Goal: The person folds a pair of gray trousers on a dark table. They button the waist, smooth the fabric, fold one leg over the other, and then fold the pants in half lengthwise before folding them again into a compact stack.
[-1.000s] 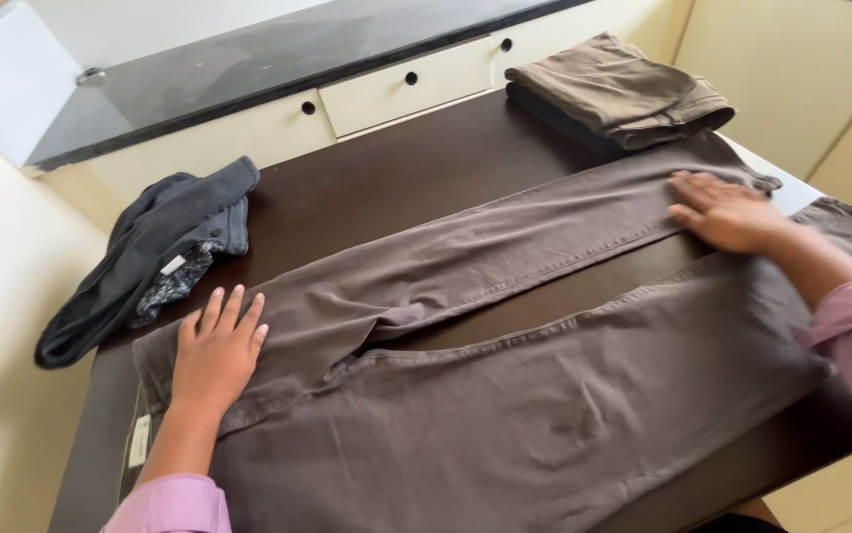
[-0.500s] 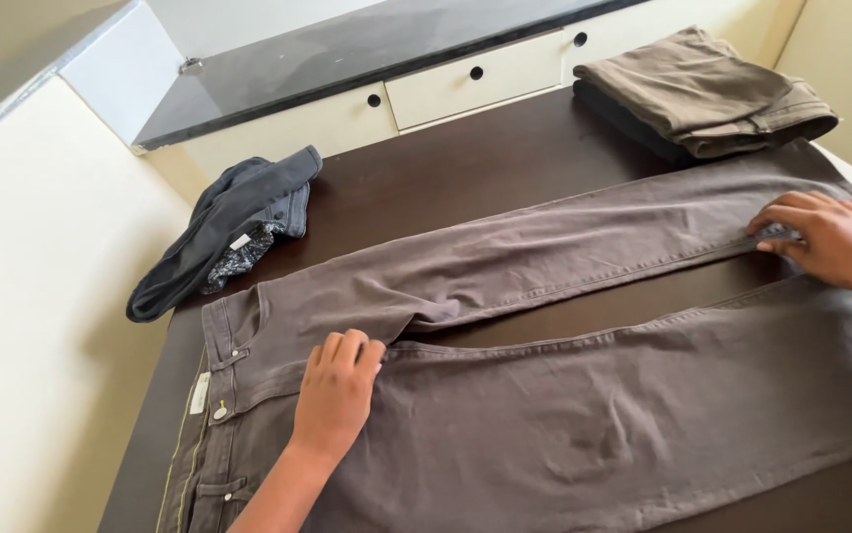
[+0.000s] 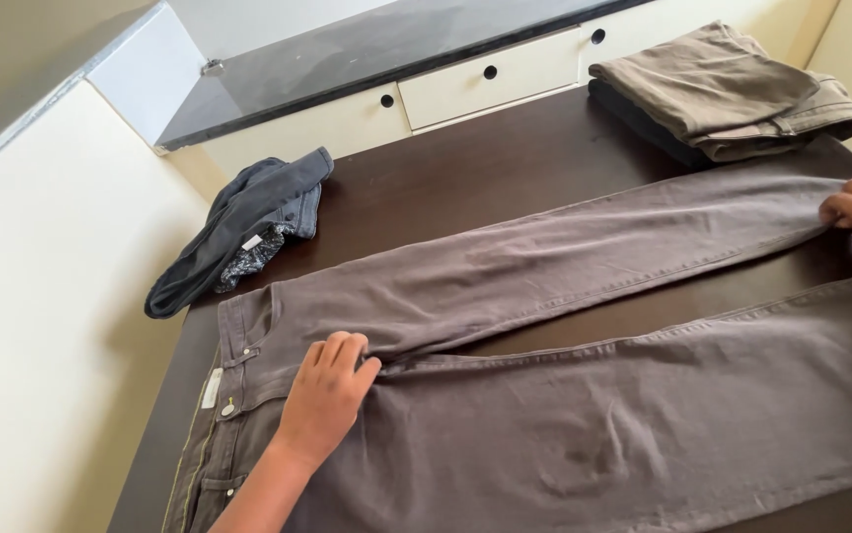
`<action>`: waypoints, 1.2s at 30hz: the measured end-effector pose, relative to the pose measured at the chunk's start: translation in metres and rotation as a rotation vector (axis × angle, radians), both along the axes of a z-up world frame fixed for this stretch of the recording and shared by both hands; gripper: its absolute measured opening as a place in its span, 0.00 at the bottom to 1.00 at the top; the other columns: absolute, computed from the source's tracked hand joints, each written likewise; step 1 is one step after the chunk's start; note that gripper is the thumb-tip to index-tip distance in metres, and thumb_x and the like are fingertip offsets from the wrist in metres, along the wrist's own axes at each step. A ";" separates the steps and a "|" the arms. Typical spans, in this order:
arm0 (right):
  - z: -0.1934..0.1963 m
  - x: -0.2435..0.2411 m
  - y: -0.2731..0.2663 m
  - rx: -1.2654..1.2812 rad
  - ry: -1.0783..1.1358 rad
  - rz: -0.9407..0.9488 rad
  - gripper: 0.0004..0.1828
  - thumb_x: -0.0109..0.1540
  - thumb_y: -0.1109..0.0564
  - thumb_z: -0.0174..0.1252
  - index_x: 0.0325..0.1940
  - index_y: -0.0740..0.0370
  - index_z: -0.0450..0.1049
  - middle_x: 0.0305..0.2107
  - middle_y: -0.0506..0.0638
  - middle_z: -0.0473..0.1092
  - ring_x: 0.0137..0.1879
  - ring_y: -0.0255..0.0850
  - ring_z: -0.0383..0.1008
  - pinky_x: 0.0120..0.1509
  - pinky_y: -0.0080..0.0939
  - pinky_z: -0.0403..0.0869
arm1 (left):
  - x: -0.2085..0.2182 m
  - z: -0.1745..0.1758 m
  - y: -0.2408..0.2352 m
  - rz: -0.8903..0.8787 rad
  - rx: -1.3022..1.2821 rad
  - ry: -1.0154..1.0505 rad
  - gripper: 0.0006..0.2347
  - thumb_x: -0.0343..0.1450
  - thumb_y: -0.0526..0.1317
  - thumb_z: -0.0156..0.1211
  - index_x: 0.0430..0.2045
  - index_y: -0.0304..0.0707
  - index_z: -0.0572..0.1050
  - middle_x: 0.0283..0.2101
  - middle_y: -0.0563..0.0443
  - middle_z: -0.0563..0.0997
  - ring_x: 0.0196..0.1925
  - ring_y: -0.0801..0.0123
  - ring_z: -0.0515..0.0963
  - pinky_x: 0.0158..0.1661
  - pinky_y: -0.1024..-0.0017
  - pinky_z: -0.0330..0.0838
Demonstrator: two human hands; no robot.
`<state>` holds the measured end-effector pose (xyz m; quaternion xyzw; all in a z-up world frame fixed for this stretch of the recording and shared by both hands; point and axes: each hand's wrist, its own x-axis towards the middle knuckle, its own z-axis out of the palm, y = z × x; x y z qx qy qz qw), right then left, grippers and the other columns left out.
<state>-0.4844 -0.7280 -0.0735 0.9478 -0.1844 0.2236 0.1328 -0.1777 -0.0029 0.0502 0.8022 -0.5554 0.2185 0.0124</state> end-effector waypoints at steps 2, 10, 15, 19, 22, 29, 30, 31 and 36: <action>-0.034 -0.005 -0.046 0.056 -0.025 0.016 0.10 0.59 0.68 0.64 0.39 0.54 0.80 0.33 0.44 0.74 0.40 0.36 0.77 0.53 0.35 0.76 | -0.002 0.002 0.006 -0.101 -0.031 -0.084 0.10 0.63 0.33 0.61 0.38 0.38 0.77 0.48 0.48 0.73 0.55 0.58 0.72 0.53 0.62 0.68; -0.099 -0.006 -0.125 0.281 -0.167 0.034 0.11 0.60 0.75 0.64 0.38 0.63 0.78 0.32 0.52 0.71 0.38 0.42 0.76 0.47 0.40 0.78 | -0.014 0.012 0.011 -0.288 -0.115 -0.110 0.10 0.63 0.33 0.62 0.37 0.37 0.78 0.48 0.46 0.73 0.53 0.56 0.74 0.53 0.61 0.69; -0.048 -0.025 -0.085 0.041 0.103 -0.304 0.05 0.60 0.51 0.66 0.36 0.51 0.82 0.37 0.47 0.75 0.52 0.37 0.78 0.61 0.40 0.73 | -0.013 0.010 -0.001 -0.176 -0.417 0.460 0.06 0.66 0.40 0.67 0.26 0.38 0.77 0.45 0.47 0.75 0.48 0.54 0.75 0.48 0.61 0.70; 0.106 -0.008 0.089 -0.020 0.202 -0.665 0.19 0.62 0.36 0.61 0.37 0.48 0.87 0.41 0.50 0.81 0.55 0.49 0.80 0.56 0.54 0.77 | 0.011 0.019 -0.041 -0.184 -0.464 0.367 0.04 0.70 0.38 0.62 0.27 0.37 0.76 0.45 0.50 0.78 0.50 0.55 0.75 0.50 0.61 0.69; 0.126 0.037 0.139 0.053 0.069 -0.464 0.13 0.69 0.45 0.56 0.43 0.51 0.83 0.38 0.53 0.79 0.48 0.52 0.80 0.50 0.53 0.78 | 0.042 0.017 -0.074 -0.038 -0.366 0.224 0.05 0.70 0.39 0.60 0.29 0.38 0.79 0.47 0.49 0.80 0.55 0.57 0.76 0.50 0.58 0.66; 0.079 0.129 0.215 0.345 0.084 0.143 0.35 0.64 0.33 0.53 0.69 0.55 0.66 0.68 0.53 0.61 0.72 0.51 0.60 0.72 0.54 0.60 | 0.104 -0.073 -0.113 0.176 -0.105 0.180 0.24 0.75 0.55 0.44 0.64 0.48 0.67 0.73 0.50 0.62 0.75 0.60 0.57 0.65 0.57 0.51; 0.063 0.134 0.209 0.312 0.074 0.176 0.38 0.66 0.31 0.48 0.72 0.56 0.62 0.71 0.53 0.56 0.75 0.51 0.54 0.74 0.55 0.55 | 0.105 -0.084 -0.109 0.211 -0.068 0.198 0.26 0.76 0.57 0.40 0.69 0.51 0.62 0.75 0.52 0.57 0.76 0.62 0.52 0.66 0.57 0.47; 0.068 0.131 0.201 0.313 0.073 0.176 0.38 0.66 0.31 0.48 0.72 0.56 0.62 0.71 0.53 0.56 0.75 0.51 0.54 0.74 0.55 0.55 | 0.105 -0.080 -0.105 0.210 -0.067 0.197 0.26 0.76 0.57 0.40 0.69 0.51 0.62 0.75 0.52 0.57 0.76 0.62 0.52 0.66 0.57 0.47; 0.067 0.093 0.123 0.489 0.147 -0.318 0.45 0.67 0.25 0.37 0.80 0.52 0.51 0.77 0.49 0.47 0.83 0.45 0.42 0.83 0.49 0.45 | 0.100 -0.071 -0.073 0.236 0.013 0.199 0.26 0.75 0.58 0.37 0.70 0.57 0.58 0.76 0.59 0.54 0.78 0.68 0.50 0.68 0.58 0.45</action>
